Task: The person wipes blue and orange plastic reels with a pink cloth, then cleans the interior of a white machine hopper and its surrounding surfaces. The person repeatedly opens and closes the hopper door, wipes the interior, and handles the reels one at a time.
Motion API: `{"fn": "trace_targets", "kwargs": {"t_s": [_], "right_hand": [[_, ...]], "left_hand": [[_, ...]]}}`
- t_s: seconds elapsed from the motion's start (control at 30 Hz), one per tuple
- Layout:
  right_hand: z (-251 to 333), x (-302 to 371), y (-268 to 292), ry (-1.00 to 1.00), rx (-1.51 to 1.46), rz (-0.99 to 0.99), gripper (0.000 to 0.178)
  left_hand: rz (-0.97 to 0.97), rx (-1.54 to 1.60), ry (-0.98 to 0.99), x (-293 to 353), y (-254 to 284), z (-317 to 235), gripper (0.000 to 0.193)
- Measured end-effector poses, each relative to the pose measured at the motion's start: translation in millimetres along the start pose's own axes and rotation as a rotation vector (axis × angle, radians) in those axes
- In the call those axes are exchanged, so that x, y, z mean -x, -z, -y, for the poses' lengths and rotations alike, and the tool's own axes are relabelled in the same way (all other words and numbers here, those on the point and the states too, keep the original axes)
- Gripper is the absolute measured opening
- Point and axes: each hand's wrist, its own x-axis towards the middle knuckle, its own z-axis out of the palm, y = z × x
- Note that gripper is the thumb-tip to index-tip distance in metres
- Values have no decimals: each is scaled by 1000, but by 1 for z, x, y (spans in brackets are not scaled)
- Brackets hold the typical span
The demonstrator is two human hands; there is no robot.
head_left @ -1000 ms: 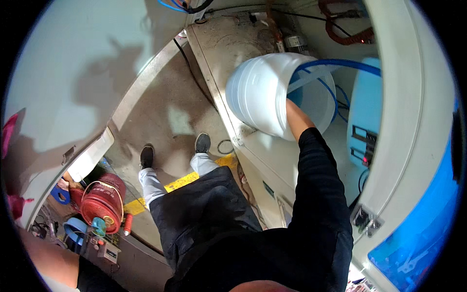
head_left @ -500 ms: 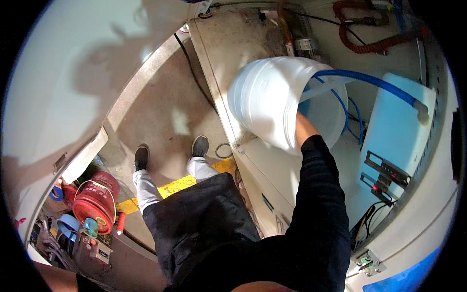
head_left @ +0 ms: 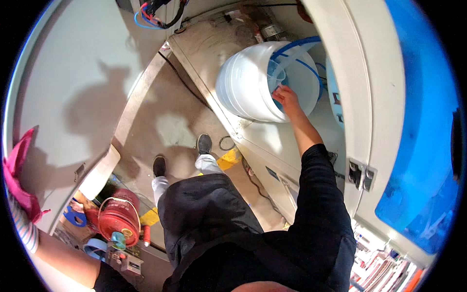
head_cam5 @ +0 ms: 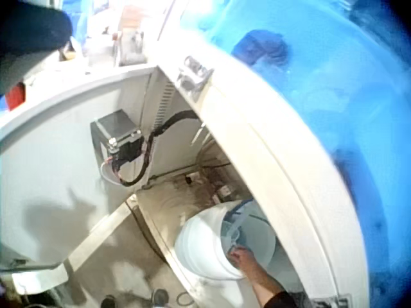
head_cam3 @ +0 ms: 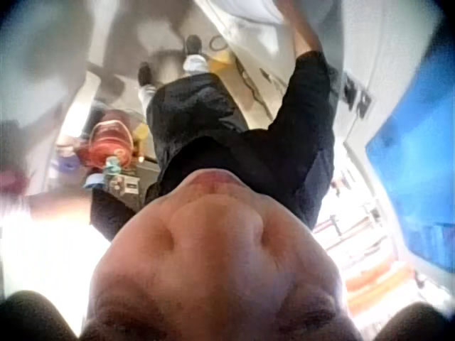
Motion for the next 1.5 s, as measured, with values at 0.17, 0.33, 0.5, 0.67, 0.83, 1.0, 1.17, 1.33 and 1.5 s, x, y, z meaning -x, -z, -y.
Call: {"fn": "trace_targets", "kwargs": {"t_s": [0.17, 0.33, 0.5, 0.67, 0.83, 1.0, 1.17, 1.33, 1.5], "right_hand": [[3, 61, 24, 207, -111, -121, 9], [12, 126, 8, 406, -343, -325, 7], [8, 184, -16, 524, -482, -320, 6], [-25, 249, -70, 406, -585, -280, 13], [-67, 354, -101, 367, -691, -234, 20], [-91, 484, -96, 318, -727, -338, 18], [-89, 602, -62, 315, -569, -604, 14], [-35, 686, -17, 436, -438, -826, 14], [72, 747, 29, 551, -408, -1062, 12]], "left_hand": [[44, 102, -87, -15, 4, -14, 38], [52, 149, -29, 1, -6, -43, 38], [205, -108, -246, -1, 2, -44, 33], [611, 593, -1, 57, 26, -83, 43], [1068, 825, 50, 102, 12, -109, 59], [1354, 1053, 117, 159, -32, -151, 62], [1369, 1114, -52, 205, -106, -191, 64], [1363, 1135, 26, 234, -198, -221, 55], [1463, 1150, 476, 241, -235, -288, 26]]}}
